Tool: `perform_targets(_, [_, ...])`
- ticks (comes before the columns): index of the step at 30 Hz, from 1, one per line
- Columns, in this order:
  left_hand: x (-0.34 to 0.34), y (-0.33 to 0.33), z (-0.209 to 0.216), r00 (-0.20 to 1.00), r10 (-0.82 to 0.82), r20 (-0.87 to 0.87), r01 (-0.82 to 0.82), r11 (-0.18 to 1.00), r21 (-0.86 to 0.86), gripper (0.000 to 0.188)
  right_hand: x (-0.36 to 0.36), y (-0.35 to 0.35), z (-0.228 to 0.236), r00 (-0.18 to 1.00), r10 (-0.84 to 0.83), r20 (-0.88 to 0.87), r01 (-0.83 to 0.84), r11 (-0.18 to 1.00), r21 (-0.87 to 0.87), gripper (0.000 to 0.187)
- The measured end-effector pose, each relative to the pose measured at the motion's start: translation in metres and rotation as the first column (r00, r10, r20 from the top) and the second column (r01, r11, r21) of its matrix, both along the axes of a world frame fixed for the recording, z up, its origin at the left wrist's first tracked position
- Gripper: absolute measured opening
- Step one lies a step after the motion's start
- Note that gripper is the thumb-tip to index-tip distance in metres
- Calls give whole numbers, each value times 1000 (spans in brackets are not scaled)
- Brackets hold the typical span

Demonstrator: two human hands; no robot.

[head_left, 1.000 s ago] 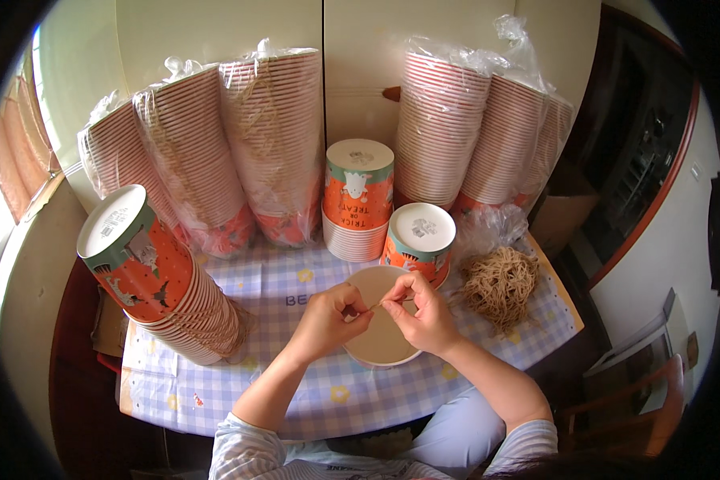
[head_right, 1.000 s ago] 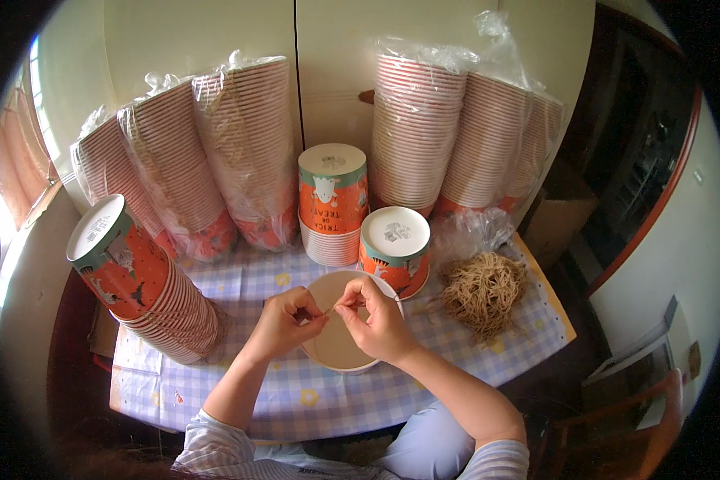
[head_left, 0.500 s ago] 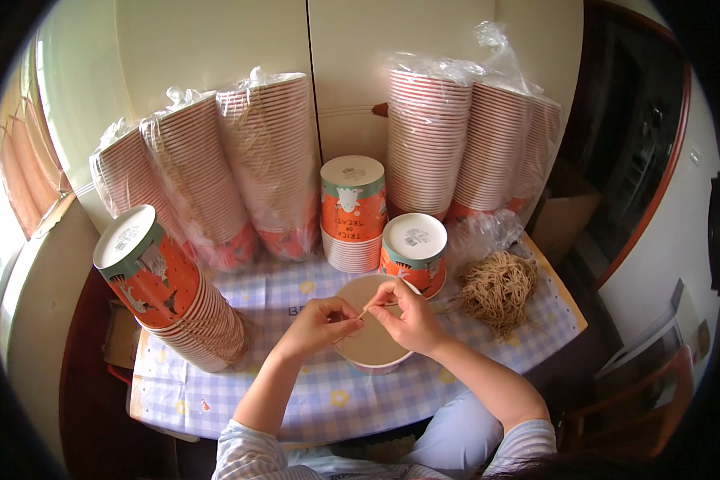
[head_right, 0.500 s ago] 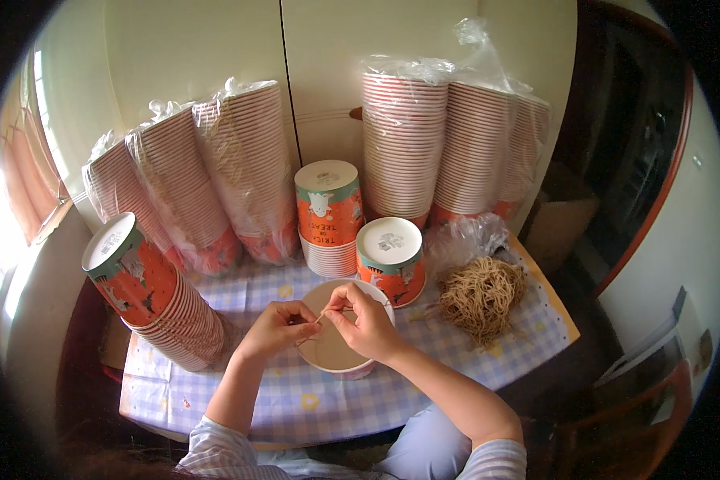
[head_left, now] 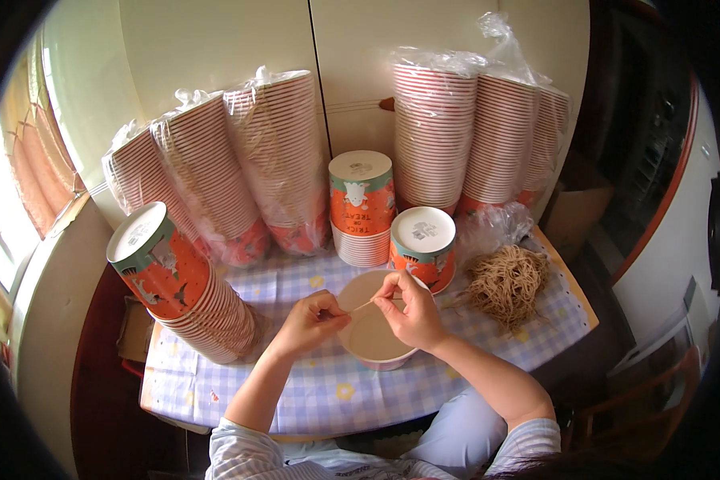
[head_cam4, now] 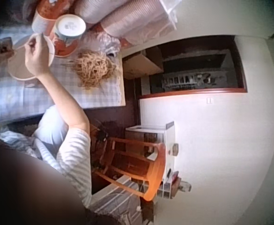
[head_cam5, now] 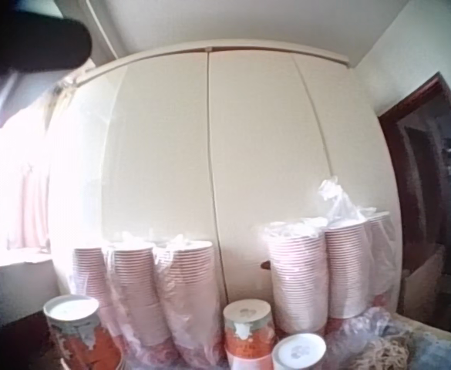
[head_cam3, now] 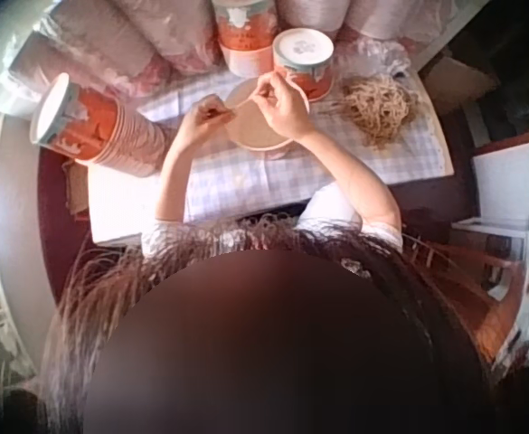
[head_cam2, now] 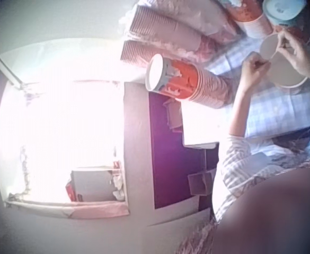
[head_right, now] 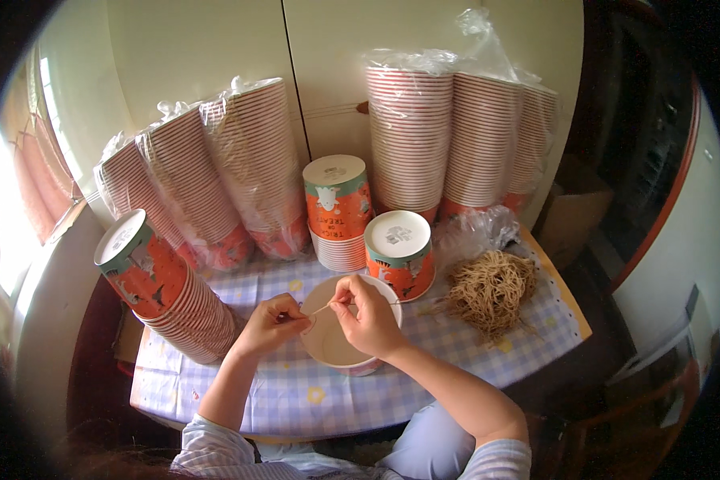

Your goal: Tying strings onto decorative paper buckets for packaging.

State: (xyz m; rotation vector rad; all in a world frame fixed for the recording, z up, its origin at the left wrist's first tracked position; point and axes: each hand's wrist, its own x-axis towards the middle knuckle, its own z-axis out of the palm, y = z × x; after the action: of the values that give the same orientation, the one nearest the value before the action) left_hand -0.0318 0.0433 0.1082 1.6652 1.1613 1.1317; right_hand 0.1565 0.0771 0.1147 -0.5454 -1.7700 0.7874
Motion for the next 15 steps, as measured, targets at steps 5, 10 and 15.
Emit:
perform_targets(5, [-19,-4,-20,995,82,50,-77,992,-104,15,9,5,3,999,-44,-31,43,998,-41,13])
perform_targets(10, [-25,-21,-40,969,83,233,-82,997,-14,13,10,-6,14,989,86,124,-76,994,-81,11])
perform_targets(15, [-13,-46,-59,868,89,489,-105,995,5,9,2,-44,24,785,191,589,-195,979,-56,35])
